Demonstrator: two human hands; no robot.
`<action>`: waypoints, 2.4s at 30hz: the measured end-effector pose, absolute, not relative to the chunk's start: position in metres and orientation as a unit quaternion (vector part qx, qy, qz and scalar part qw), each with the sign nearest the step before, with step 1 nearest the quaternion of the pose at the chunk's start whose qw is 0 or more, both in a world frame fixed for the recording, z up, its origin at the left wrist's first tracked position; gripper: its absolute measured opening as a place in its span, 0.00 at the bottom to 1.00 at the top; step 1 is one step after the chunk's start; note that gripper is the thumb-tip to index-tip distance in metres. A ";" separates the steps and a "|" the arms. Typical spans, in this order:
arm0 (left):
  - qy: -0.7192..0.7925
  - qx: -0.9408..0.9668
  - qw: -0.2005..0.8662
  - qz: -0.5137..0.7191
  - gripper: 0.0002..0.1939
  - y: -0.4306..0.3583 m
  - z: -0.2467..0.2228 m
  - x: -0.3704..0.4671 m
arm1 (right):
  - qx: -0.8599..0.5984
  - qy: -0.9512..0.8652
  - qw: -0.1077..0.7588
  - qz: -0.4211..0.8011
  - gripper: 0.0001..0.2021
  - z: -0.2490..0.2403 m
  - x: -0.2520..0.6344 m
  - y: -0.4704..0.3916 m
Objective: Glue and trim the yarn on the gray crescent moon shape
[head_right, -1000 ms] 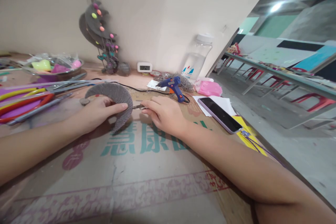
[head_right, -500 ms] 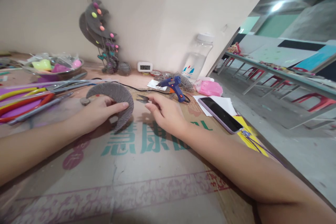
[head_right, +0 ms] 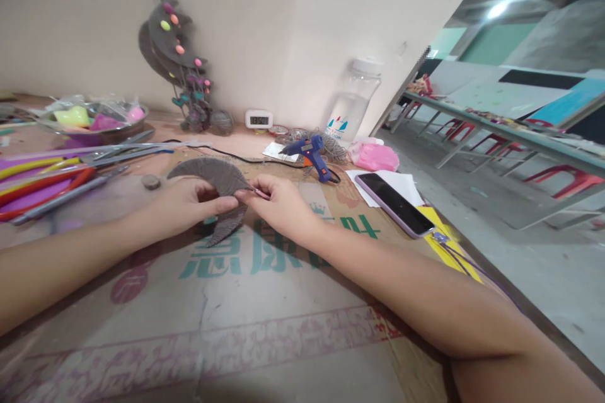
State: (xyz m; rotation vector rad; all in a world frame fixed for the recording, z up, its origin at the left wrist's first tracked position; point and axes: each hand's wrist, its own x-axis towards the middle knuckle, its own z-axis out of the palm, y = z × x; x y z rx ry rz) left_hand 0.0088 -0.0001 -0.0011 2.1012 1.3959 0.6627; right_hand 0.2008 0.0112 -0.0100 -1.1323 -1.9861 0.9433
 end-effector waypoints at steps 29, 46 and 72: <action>0.543 0.753 0.259 0.267 0.24 -0.005 0.004 0.009 | -0.394 -0.724 0.314 0.471 0.14 -0.006 0.205 0.007; 0.570 0.714 0.297 0.279 0.18 -0.005 0.006 0.010 | -0.359 -0.813 0.375 0.264 0.14 -0.003 0.223 0.011; 0.600 0.703 0.280 0.259 0.21 -0.005 0.005 0.010 | -0.283 -0.909 0.274 -0.137 0.14 -0.006 0.232 0.011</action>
